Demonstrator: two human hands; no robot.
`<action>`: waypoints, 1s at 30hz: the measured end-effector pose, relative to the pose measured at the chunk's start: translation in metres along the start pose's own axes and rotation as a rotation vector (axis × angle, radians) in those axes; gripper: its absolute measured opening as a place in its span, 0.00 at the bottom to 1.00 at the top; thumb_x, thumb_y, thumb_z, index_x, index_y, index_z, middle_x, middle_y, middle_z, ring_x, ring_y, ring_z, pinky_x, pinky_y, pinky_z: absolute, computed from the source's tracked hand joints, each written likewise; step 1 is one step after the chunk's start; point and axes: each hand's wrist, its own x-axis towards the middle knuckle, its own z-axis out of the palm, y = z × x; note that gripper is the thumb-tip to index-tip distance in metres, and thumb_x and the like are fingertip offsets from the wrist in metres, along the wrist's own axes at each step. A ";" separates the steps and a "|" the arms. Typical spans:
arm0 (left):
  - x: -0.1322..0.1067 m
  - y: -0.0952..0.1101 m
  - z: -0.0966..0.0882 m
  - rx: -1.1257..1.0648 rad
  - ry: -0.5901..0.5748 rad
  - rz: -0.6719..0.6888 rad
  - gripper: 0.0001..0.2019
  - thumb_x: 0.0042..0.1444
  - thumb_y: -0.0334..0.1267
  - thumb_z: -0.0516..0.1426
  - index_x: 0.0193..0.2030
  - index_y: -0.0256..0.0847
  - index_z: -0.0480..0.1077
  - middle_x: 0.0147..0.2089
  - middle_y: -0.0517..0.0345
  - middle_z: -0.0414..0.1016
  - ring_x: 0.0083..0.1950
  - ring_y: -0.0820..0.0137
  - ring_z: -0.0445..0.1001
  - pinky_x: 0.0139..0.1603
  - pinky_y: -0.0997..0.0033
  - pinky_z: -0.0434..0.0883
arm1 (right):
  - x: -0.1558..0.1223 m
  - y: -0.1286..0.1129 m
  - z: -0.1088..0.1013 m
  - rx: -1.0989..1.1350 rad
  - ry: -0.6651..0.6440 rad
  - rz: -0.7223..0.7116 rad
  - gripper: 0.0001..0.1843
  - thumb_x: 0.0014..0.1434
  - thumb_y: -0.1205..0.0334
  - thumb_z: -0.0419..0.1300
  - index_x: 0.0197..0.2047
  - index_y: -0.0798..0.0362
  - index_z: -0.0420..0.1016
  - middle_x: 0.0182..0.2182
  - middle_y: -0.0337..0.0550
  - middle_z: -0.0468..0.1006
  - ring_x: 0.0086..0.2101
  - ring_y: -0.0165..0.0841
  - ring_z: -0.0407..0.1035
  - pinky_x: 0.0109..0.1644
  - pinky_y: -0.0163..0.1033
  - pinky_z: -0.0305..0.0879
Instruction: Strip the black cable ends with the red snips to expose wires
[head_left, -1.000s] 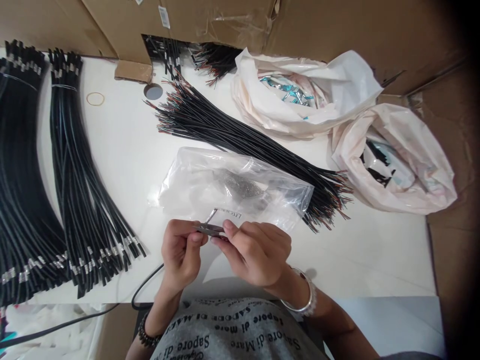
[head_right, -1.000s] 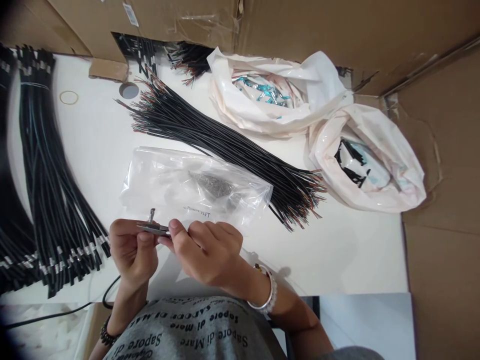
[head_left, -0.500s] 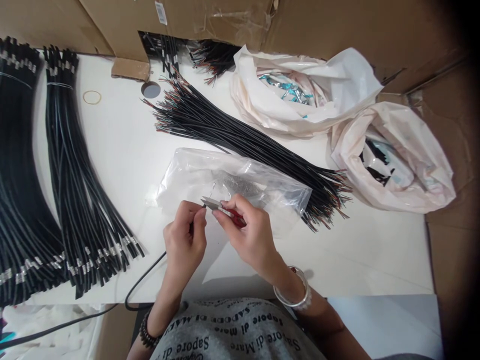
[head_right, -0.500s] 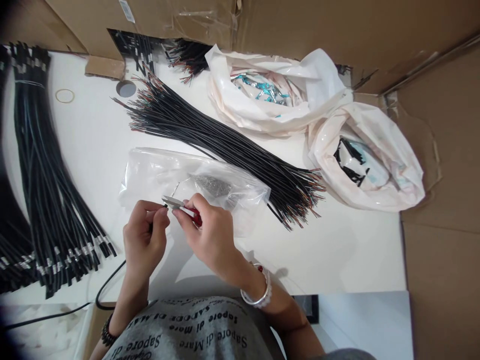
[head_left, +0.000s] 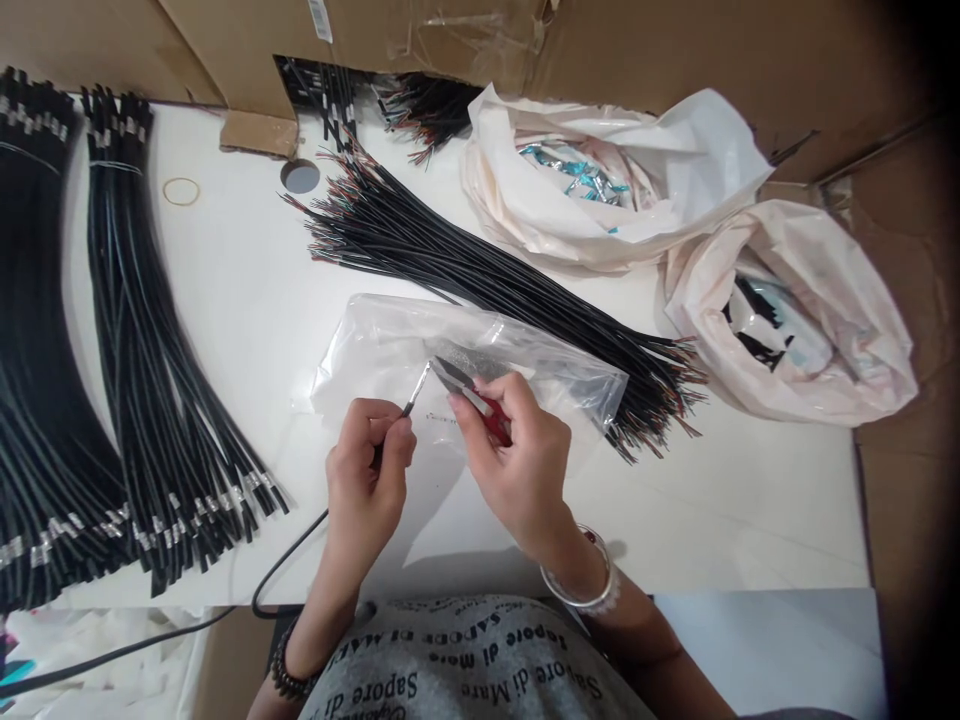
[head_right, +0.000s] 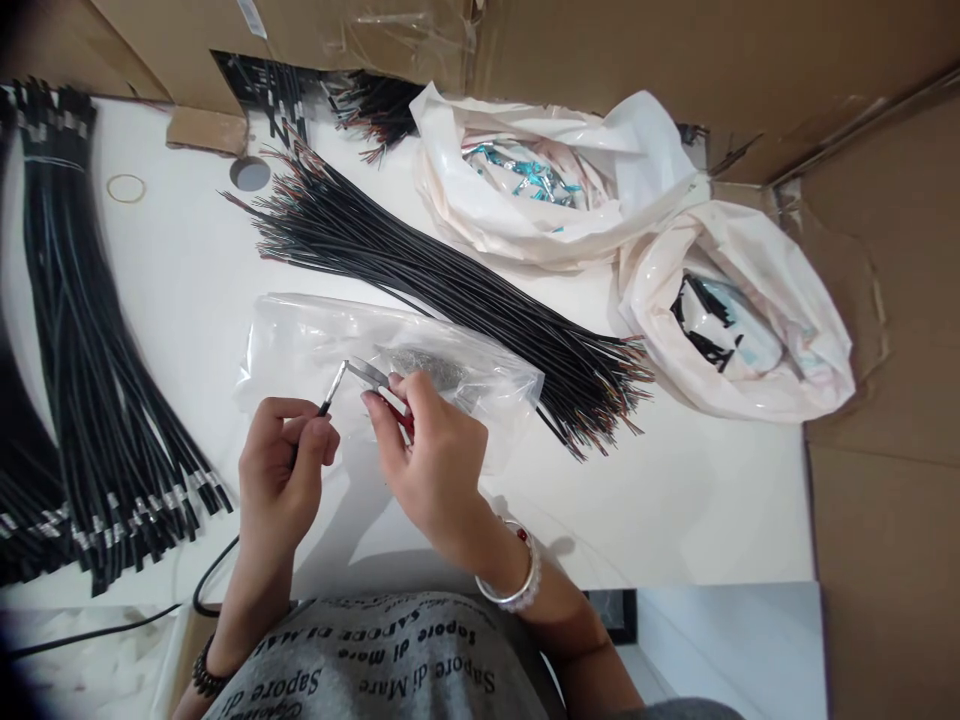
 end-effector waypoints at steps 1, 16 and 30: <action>0.000 0.000 -0.002 -0.039 -0.026 0.004 0.06 0.66 0.38 0.51 0.36 0.43 0.61 0.22 0.68 0.62 0.22 0.78 0.61 0.24 0.79 0.59 | 0.001 0.002 -0.002 -0.084 -0.017 -0.012 0.11 0.64 0.56 0.60 0.33 0.52 0.67 0.29 0.40 0.82 0.20 0.25 0.70 0.23 0.30 0.58; -0.009 -0.010 -0.010 -0.492 0.013 0.215 0.05 0.60 0.29 0.59 0.39 0.42 0.67 0.28 0.65 0.76 0.27 0.76 0.76 0.32 0.76 0.71 | -0.015 0.000 -0.014 -0.004 0.124 -0.532 0.08 0.64 0.60 0.60 0.41 0.56 0.69 0.19 0.35 0.73 0.18 0.26 0.64 0.22 0.34 0.60; -0.008 -0.018 -0.012 -0.505 0.020 0.540 0.08 0.57 0.25 0.60 0.41 0.38 0.70 0.37 0.52 0.84 0.28 0.68 0.80 0.27 0.72 0.72 | -0.016 0.000 -0.009 0.057 0.181 -0.624 0.09 0.66 0.60 0.58 0.39 0.58 0.69 0.18 0.35 0.71 0.17 0.25 0.58 0.20 0.34 0.54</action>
